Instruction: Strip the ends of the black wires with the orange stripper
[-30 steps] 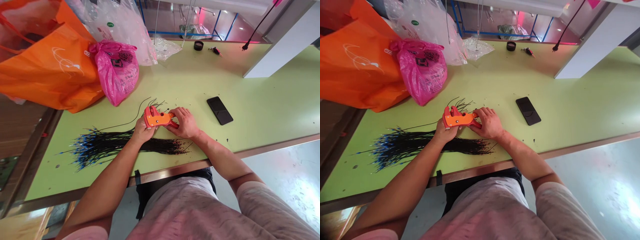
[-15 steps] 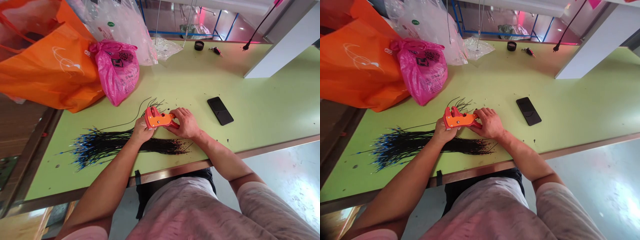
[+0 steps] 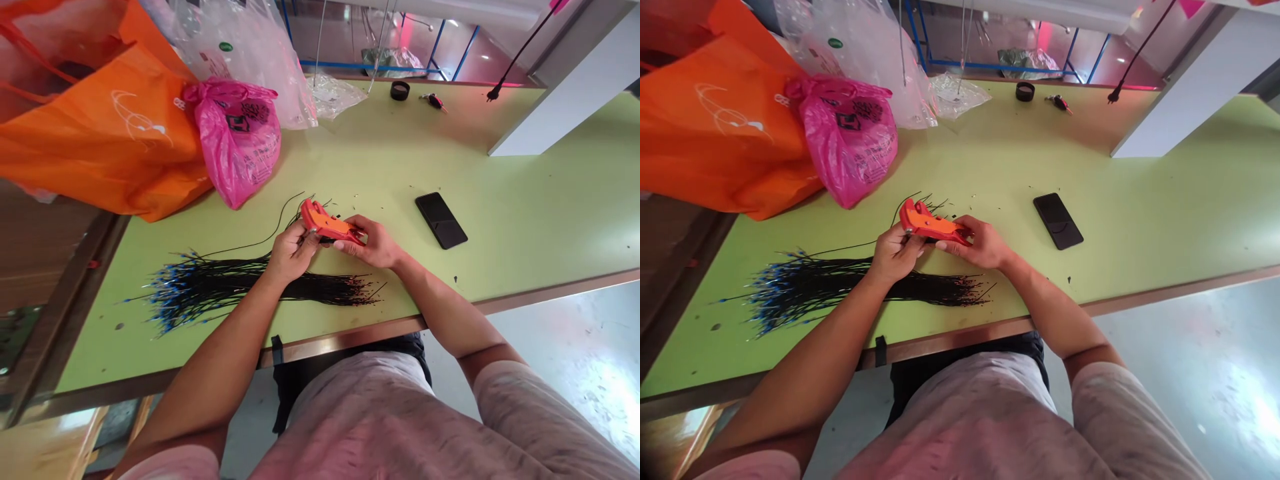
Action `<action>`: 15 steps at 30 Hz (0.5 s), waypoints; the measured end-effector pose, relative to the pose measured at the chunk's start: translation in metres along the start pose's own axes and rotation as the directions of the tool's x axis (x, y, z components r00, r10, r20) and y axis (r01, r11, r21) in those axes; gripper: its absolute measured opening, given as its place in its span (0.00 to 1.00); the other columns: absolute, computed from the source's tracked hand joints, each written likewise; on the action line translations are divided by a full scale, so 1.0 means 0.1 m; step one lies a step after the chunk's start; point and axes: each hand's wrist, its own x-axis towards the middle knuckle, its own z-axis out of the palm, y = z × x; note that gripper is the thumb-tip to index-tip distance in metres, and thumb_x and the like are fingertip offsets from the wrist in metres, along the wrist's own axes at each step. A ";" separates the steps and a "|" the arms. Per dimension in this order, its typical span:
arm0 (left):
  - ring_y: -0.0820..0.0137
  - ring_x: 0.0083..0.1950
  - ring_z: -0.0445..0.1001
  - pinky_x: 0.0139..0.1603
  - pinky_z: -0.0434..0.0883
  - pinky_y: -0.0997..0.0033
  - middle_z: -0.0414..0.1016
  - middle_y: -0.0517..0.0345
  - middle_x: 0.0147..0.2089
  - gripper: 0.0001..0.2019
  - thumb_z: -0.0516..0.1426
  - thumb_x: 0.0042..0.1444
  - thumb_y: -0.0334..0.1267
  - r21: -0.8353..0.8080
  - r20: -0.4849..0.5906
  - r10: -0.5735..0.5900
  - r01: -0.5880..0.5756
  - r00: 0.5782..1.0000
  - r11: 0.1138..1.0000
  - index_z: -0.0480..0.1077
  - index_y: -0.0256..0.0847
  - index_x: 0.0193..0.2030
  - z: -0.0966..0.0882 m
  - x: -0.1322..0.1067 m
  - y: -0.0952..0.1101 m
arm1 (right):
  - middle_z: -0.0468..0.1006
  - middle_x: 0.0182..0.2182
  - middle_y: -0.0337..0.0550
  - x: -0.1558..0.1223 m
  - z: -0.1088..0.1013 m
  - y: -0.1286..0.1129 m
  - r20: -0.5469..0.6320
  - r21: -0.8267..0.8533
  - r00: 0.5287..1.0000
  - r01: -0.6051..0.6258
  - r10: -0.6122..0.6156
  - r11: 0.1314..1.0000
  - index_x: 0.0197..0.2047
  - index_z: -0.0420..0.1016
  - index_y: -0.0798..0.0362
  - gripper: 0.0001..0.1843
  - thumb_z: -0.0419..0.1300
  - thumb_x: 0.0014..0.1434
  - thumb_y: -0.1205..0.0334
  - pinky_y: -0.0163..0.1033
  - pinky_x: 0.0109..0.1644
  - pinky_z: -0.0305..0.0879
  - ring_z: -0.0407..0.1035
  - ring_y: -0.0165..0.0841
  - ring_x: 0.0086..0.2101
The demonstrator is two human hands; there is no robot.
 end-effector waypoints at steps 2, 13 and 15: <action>0.74 0.24 0.73 0.26 0.74 0.74 0.79 0.58 0.30 0.25 0.68 0.64 0.64 -0.056 -0.011 -0.034 0.033 0.999 0.998 0.78 0.42 0.43 0.02 0.00 0.02 | 0.74 0.35 0.38 0.02 -0.02 0.01 0.016 0.168 0.999 -0.038 0.036 0.985 0.44 0.75 0.51 0.38 0.71 0.56 0.22 0.41 0.41 0.66 0.66 0.32 0.35; 0.67 0.34 0.83 0.40 0.81 0.68 0.83 0.54 0.36 0.28 0.71 0.58 0.66 0.020 0.012 -0.089 0.089 0.996 0.996 0.78 0.40 0.46 0.01 -0.01 0.10 | 0.80 0.38 0.40 0.04 0.02 0.03 0.000 0.488 1.000 -0.019 0.021 0.873 0.42 0.75 0.51 0.18 0.75 0.57 0.52 0.46 0.50 0.72 0.71 0.33 0.38; 0.66 0.38 0.84 0.44 0.82 0.66 0.86 0.51 0.40 0.29 0.72 0.56 0.66 0.044 0.019 -0.086 0.085 0.996 0.995 0.79 0.40 0.46 0.01 -0.01 0.10 | 0.80 0.38 0.40 0.04 0.02 0.02 0.010 0.480 1.000 -0.005 0.000 0.877 0.43 0.75 0.50 0.17 0.74 0.58 0.53 0.45 0.50 0.72 0.71 0.33 0.39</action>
